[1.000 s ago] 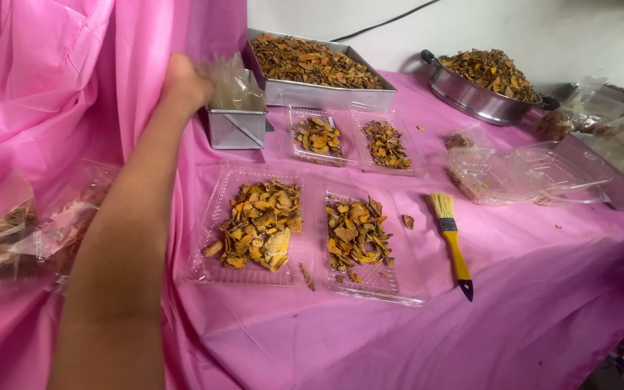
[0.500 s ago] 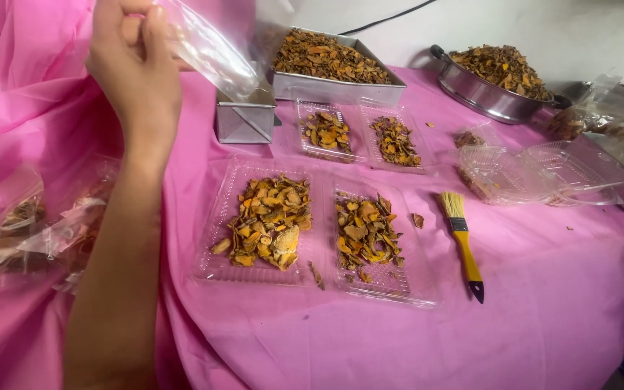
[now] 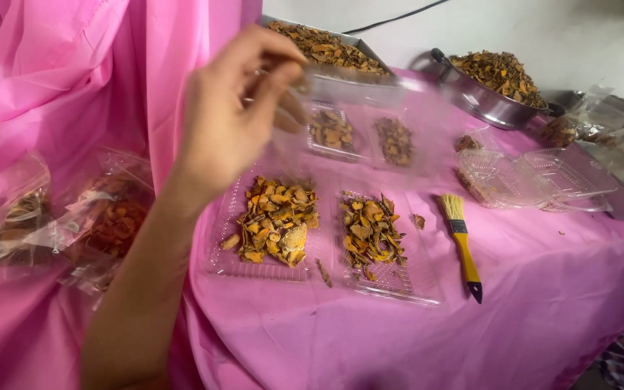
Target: Cleaning individual pieces of dried tea with a brush and sorting them into plastic containers and bags.
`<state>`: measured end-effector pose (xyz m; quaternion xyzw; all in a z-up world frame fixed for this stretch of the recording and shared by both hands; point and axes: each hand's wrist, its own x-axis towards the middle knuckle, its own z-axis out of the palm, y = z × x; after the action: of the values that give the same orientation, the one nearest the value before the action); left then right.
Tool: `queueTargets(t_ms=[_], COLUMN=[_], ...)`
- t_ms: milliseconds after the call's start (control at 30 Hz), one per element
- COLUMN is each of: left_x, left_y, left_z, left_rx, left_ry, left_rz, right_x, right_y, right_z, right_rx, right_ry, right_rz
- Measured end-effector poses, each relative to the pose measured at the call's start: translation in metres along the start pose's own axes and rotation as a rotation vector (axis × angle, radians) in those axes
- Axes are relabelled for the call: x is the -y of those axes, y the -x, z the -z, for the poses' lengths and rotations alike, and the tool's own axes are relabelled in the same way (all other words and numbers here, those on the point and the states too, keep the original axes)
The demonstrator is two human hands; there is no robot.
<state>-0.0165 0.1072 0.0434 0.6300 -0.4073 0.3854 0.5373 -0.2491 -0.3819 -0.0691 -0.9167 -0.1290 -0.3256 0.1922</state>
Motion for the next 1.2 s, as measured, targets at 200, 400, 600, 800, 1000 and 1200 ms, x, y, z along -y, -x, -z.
queueTargets(t_ms=[200,400,600,800,1000,1200], left_x=[-0.019,-0.025,-0.032,-0.040,-0.035,-0.039], left_y=[0.007,0.010,0.011,0.013,0.014,0.015], left_z=[-0.022,-0.028,-0.028,-0.032,-0.036,-0.037], left_rx=[0.056,0.056,0.074,0.110,0.119,0.128], left_ry=[0.033,0.041,0.033,0.140,0.123,0.139], left_rz=[-0.128,-0.126,-0.114,-0.028,-0.064,-0.039], right_x=[0.137,0.162,0.161,0.153,0.156,0.157], right_y=[-0.110,-0.141,-0.147,-0.142,-0.133,-0.126], right_z=[-0.066,-0.085,-0.085,-0.084,-0.083,-0.085], right_rx=[-0.055,-0.208,-0.175,-0.166,-0.156,-0.221], right_ry=[-0.239,-0.588,-0.517,-0.514,-0.492,-0.523], right_rz=[-0.122,-0.256,-0.360,-0.395,-0.416,-0.309])
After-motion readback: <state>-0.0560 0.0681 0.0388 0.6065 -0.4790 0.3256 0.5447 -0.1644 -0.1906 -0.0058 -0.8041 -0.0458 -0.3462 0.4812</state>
